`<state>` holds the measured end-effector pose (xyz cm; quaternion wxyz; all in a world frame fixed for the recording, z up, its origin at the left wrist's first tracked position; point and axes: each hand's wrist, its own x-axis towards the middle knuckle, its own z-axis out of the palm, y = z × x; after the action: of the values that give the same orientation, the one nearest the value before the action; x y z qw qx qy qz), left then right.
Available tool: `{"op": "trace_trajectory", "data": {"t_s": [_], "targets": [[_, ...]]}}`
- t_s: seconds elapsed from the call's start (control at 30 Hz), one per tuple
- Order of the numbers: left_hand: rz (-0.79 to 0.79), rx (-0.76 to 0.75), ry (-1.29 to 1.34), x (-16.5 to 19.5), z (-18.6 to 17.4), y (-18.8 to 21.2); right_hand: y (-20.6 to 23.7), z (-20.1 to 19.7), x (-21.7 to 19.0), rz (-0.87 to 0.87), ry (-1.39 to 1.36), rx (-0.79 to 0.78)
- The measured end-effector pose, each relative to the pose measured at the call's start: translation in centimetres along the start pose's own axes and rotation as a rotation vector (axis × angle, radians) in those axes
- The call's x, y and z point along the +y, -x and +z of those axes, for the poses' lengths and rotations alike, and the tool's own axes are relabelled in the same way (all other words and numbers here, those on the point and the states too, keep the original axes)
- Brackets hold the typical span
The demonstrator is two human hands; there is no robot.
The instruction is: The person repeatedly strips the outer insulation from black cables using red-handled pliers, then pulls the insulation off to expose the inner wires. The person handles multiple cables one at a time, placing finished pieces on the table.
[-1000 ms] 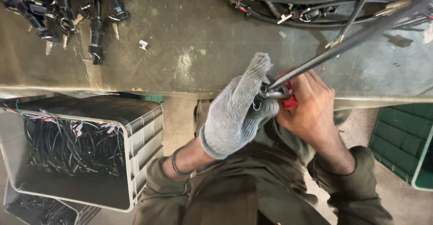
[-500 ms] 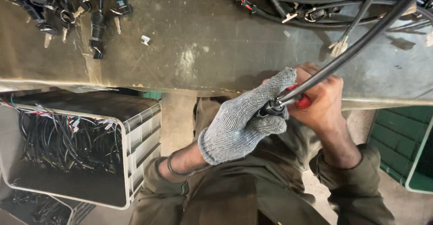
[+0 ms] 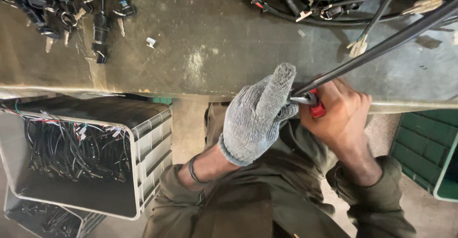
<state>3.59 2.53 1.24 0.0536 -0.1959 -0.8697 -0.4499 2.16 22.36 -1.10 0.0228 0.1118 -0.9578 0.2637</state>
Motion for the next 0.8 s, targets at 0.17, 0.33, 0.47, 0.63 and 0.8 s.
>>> {"op": "trace_trajectory", "data": {"t_s": [0.17, 0.33, 0.47, 0.63, 0.8], "targets": [[0.044, 0.019, -0.207, -0.4, 0.3, -0.2, 0.9, 0.4, -0.2, 0.003, -0.083, 0.039], [0.1, 0.042, -0.301, -0.5, 0.2, 0.0, 1.0, 0.6, -0.6, 0.019, -0.097, 0.049], [0.147, 0.045, -0.308, -0.6, -0.2, 0.0, 0.4, 0.3, -1.6, 0.036, -0.193, 0.075], [0.174, -0.006, -0.323, -0.4, -1.4, -1.1, 0.5, -0.1, -2.8, -0.046, -0.283, 0.084], [-0.051, -0.116, 0.158, 1.4, -3.5, -1.2, -0.1, 1.9, -1.5, 0.009, -0.144, 0.118]]}}
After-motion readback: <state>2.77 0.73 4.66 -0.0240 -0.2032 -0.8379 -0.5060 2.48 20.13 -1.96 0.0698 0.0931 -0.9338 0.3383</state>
